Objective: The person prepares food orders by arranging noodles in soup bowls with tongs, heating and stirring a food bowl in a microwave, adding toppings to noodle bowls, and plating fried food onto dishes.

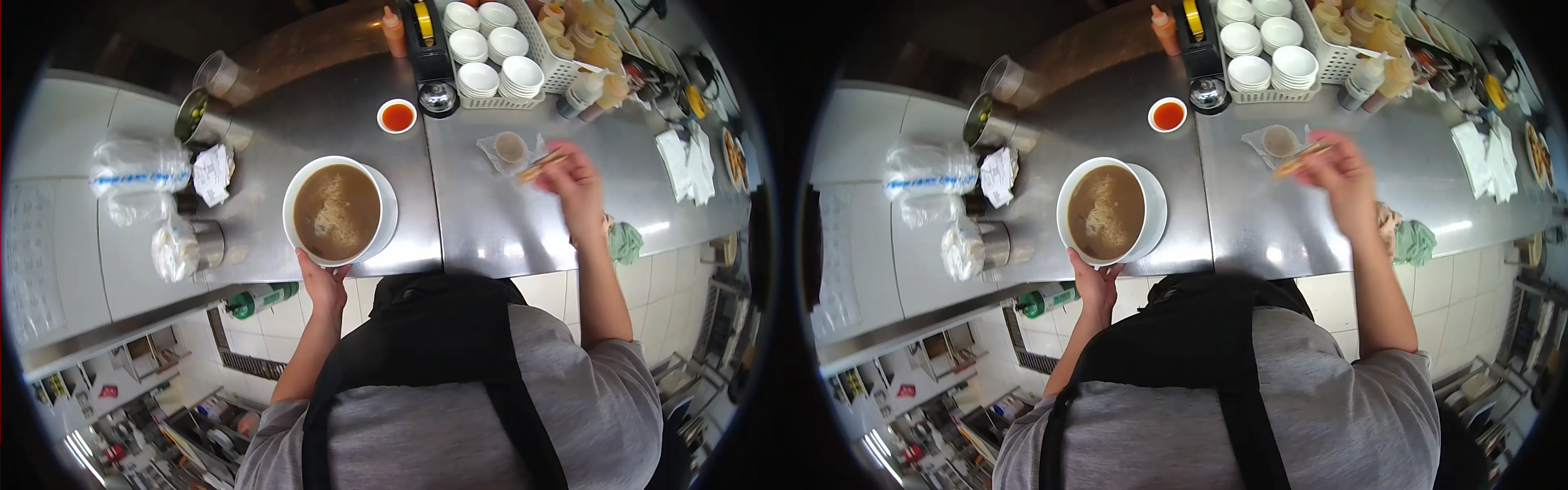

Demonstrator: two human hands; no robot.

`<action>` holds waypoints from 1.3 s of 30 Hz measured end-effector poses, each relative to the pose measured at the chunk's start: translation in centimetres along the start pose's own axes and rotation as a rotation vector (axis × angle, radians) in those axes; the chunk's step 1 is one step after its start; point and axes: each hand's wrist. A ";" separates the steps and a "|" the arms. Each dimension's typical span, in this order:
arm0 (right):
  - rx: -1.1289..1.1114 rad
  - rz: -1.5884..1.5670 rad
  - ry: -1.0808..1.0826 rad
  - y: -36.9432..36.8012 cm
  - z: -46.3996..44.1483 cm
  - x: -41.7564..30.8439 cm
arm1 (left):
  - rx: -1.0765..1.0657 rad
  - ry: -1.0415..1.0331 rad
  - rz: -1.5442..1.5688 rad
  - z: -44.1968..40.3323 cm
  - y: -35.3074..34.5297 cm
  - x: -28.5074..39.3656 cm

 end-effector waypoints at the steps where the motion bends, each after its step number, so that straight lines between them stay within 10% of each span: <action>1: -0.038 -0.094 -0.135 -2.8 0.7 0.1 | -0.055 0.001 -0.026 -0.9 0.7 0.5; 10: 0.032 -0.253 -0.503 -20.8 -4.6 11.6 | -0.281 0.025 -0.155 -7.9 3.6 5.1; 18: 0.044 0.006 -0.409 -18.8 1.8 8.3 | -0.391 0.016 -0.208 -14.4 4.6 8.5; 28: 0.649 0.115 -0.416 -13.5 16.8 7.9 | -0.419 0.002 -0.140 -21.1 3.3 13.3; 33: 0.701 -0.066 -0.145 -14.1 16.8 2.3 | -0.376 0.020 -0.113 -23.4 1.9 14.9; 39: -0.053 -0.624 0.515 -18.1 16.8 -13.3 | -0.387 -0.020 -0.090 -24.9 1.1 16.3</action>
Point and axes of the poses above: each hand's wrist, its own z-axis away from the middle knuckle, its own y-axis out of the back of the hand, x = y × z, and after that the axes turned 7 degrees about -x, right-handed
